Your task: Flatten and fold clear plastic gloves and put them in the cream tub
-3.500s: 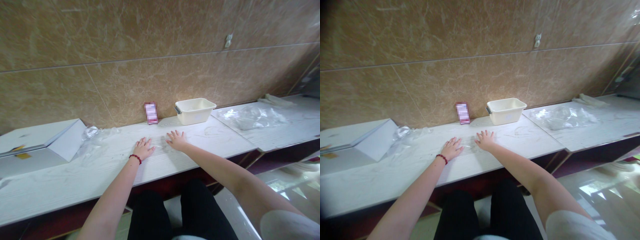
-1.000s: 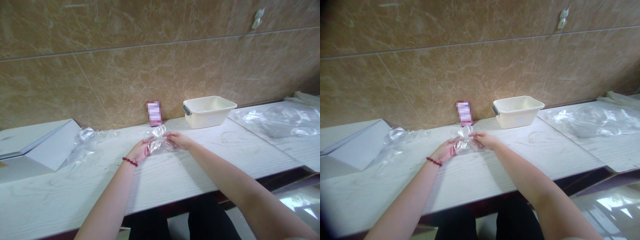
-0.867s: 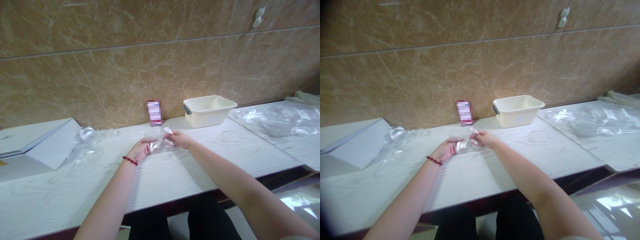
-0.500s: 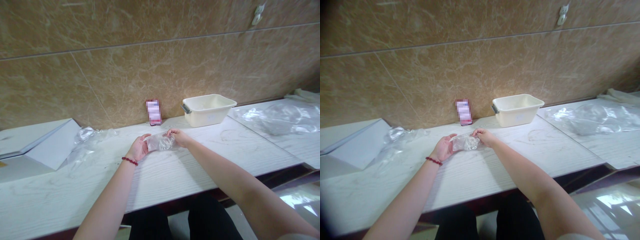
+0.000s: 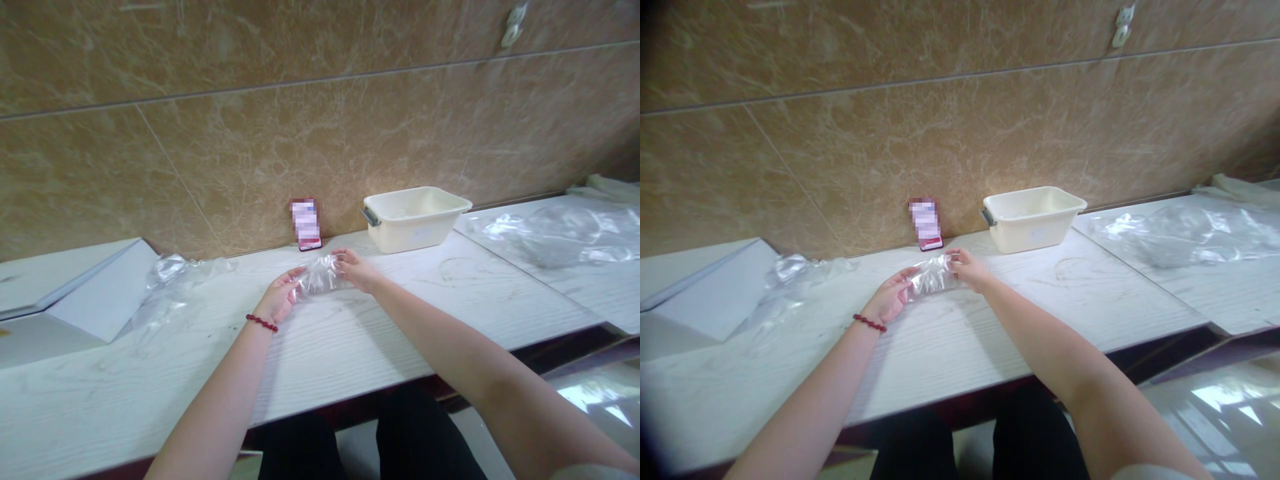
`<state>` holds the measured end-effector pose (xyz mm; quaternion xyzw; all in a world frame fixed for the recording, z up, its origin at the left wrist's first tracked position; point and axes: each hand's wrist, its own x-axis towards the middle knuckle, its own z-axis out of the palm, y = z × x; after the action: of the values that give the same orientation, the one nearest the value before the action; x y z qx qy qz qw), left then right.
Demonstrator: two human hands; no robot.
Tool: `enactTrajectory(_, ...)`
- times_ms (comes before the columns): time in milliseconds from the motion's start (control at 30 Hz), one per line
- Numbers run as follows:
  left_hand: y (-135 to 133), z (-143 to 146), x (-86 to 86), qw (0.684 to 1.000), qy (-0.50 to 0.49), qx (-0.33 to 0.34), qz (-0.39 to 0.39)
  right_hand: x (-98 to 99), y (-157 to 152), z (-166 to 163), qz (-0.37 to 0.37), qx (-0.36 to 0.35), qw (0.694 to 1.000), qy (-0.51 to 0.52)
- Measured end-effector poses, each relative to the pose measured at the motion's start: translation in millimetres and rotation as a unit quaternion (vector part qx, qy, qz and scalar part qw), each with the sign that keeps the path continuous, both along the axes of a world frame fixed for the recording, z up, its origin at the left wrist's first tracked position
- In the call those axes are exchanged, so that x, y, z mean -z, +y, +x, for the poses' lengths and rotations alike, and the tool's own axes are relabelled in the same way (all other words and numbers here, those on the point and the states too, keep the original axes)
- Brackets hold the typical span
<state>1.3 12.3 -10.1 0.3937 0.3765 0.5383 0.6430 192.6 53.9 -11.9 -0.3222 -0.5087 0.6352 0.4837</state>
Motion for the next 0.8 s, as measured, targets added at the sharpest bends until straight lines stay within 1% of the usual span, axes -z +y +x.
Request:
enactTrajectory(133, 0, 0, -2.1, 0.999, -0.015, -0.036, 0.022, -3.4, -4, 0, -0.061, -0.042, 0.997, -0.013)
enactTrajectory(233, 0, 0, -2.7, 0.998, -0.024, -0.049, 0.029, -2.2, -5, 0, -0.065, -0.064, 0.995, -0.036)
enactTrajectory(367, 1, -1, -0.7, 0.998, -0.021, -0.053, 0.036, 4.7, -1, -1, -0.049, -0.055, 0.993, -0.092)
enactTrajectory(467, 3, -2, 1.6, 0.998, -0.012, -0.047, 0.043, 8.6, 3, 0, -0.013, -0.032, 0.990, -0.138)
enactTrajectory(633, 5, -3, 4.8, 0.999, 0.024, -0.017, 0.037, 7.0, 4, 3, 0.030, 0.005, 0.979, -0.203)
enactTrajectory(800, 5, -5, 5.4, 0.998, 0.057, 0.009, 0.040, 4.8, 4, 5, 0.042, 0.007, 0.972, -0.229)
